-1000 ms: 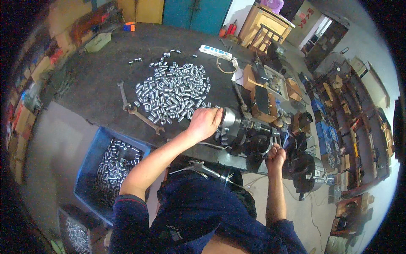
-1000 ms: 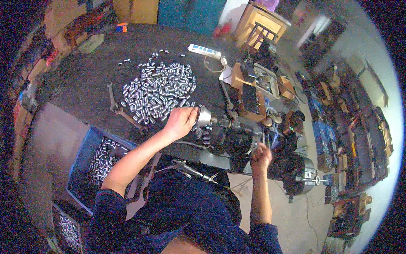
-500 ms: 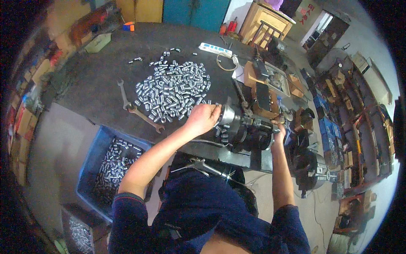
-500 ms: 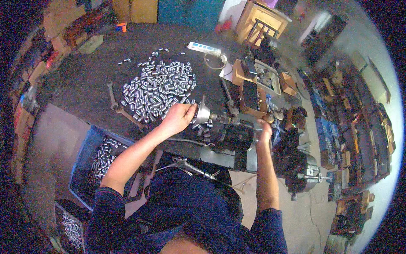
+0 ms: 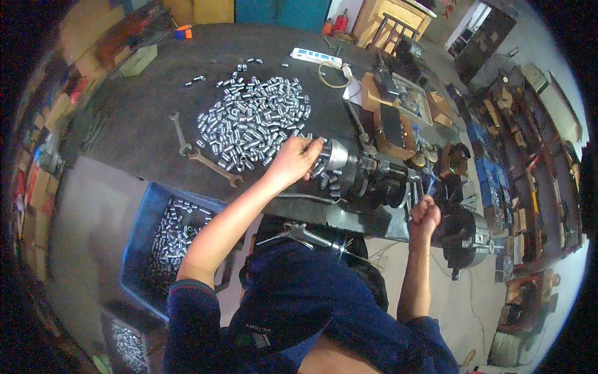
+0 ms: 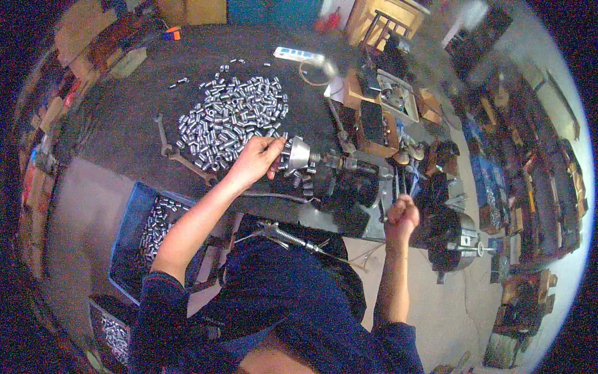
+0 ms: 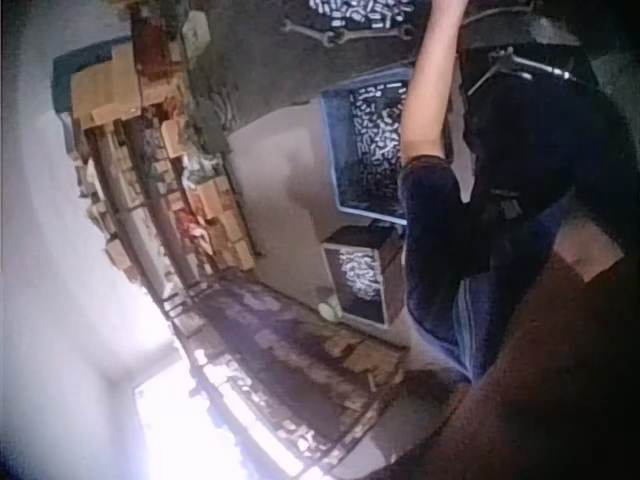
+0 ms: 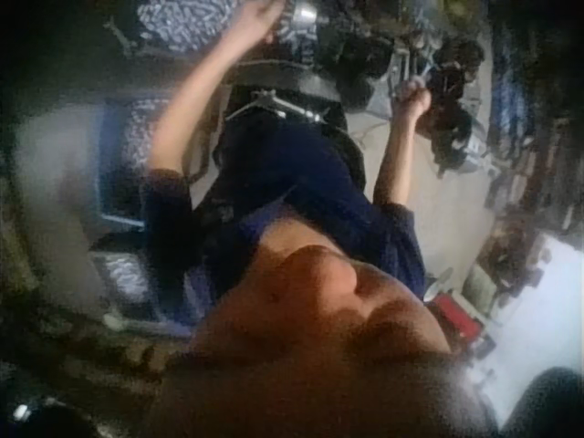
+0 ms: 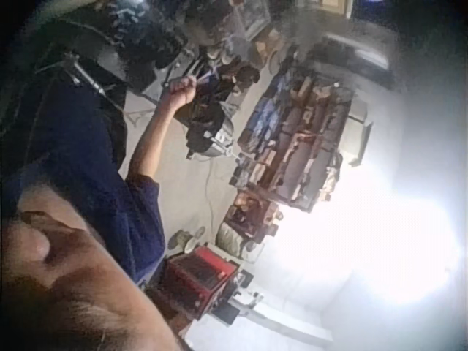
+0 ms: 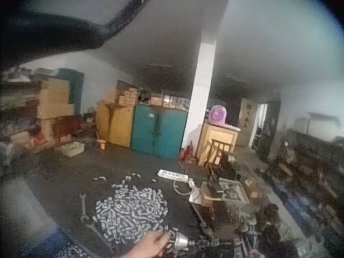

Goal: The person operates a bench-mounted machine to process small metal parts. They repeatedly pick up parts from a pile, insert them into the machine, and pull a lever to complete the operation, then place the processed parts into a blue bin.

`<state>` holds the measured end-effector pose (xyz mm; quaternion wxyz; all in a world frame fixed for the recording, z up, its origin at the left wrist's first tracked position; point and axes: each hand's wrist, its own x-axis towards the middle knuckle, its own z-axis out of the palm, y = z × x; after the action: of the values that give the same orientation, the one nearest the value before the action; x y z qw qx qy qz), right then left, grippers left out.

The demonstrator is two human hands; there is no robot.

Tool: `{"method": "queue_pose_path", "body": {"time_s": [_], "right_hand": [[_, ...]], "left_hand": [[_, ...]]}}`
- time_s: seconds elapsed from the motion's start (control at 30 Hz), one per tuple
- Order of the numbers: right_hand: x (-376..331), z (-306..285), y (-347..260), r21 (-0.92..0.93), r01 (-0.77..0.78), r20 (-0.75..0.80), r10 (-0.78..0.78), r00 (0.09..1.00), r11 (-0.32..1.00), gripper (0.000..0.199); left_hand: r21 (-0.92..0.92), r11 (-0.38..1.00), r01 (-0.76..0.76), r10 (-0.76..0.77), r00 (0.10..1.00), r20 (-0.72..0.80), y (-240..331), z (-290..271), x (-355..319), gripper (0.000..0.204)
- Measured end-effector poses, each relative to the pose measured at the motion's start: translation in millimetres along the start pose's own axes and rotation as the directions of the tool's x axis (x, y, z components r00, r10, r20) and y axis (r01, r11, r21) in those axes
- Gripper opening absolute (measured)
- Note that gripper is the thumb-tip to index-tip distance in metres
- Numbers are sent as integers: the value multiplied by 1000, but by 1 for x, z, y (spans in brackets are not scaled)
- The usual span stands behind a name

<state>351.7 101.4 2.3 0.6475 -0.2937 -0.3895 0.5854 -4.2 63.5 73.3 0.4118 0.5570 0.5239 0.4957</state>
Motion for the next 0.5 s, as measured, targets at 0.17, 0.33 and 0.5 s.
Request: {"method": "queue_pose_path", "body": {"time_s": [0.17,0.33,0.5], "right_hand": [[79,-31,56,-306,-219,-384,91,919,926,19],[108,30,16,-399,136,-147,-210,967,907,22],[51,71,-32,-10,286,-115,-286,951,958,14]], "left_hand": [[-32,999,44,-44,999,8,-4,-4,5,42],[-140,974,179,-187,981,-52,-17,-45,-31,37],[126,931,343,-279,890,-361,-73,-116,-132,39]]}}
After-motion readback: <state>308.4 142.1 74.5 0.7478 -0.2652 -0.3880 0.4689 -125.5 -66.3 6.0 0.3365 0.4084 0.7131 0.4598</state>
